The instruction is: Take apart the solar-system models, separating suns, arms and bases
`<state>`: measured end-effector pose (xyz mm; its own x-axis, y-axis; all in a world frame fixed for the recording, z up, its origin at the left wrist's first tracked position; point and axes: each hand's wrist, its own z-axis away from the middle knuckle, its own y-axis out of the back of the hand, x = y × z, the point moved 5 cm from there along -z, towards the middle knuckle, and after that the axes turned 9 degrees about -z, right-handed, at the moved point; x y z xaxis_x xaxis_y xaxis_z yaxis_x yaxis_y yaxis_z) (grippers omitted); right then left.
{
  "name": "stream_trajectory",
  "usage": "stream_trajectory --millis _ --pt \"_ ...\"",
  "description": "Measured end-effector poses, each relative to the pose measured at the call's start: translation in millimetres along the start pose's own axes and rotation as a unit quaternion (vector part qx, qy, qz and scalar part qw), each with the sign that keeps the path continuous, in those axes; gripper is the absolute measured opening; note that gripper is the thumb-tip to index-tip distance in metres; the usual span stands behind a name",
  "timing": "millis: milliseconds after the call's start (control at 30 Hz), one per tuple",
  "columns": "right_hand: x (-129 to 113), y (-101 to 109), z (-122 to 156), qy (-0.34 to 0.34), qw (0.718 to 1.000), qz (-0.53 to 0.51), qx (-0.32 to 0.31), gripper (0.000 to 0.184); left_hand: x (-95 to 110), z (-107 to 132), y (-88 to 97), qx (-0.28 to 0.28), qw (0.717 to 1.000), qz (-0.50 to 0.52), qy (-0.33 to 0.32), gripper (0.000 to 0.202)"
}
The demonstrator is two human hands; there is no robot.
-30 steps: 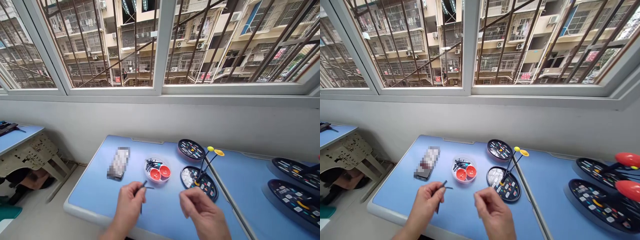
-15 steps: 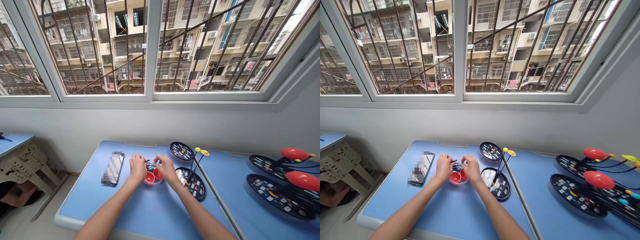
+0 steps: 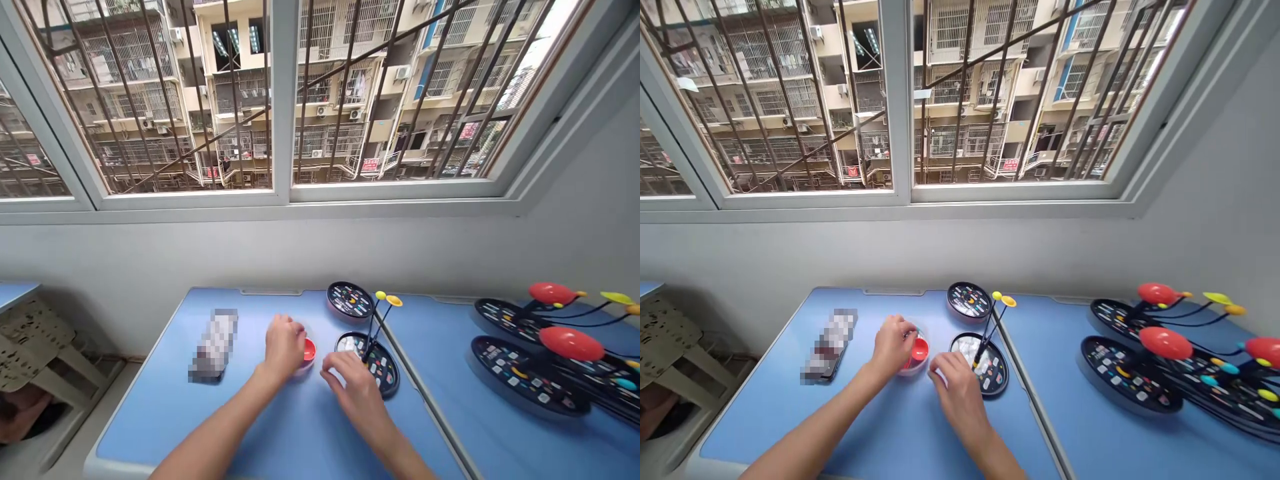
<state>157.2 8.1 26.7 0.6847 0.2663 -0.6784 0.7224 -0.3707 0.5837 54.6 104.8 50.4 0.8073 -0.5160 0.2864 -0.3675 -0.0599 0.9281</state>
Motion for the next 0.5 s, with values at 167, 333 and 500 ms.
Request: stream_trajectory --millis 167,333,500 --pt "24 8 34 0.003 0.997 0.077 0.025 0.012 62 -3 -33.1 -0.091 0.992 0.057 -0.062 0.026" --pt "43 15 44 -0.011 0.985 0.161 0.062 0.015 90 -18 -68.4 -0.18 0.983 0.035 -0.028 0.036" --pt "49 17 42 -0.035 0.984 0.163 0.057 0.017 98 -27 -83.1 -0.186 0.982 0.028 -0.029 0.022"
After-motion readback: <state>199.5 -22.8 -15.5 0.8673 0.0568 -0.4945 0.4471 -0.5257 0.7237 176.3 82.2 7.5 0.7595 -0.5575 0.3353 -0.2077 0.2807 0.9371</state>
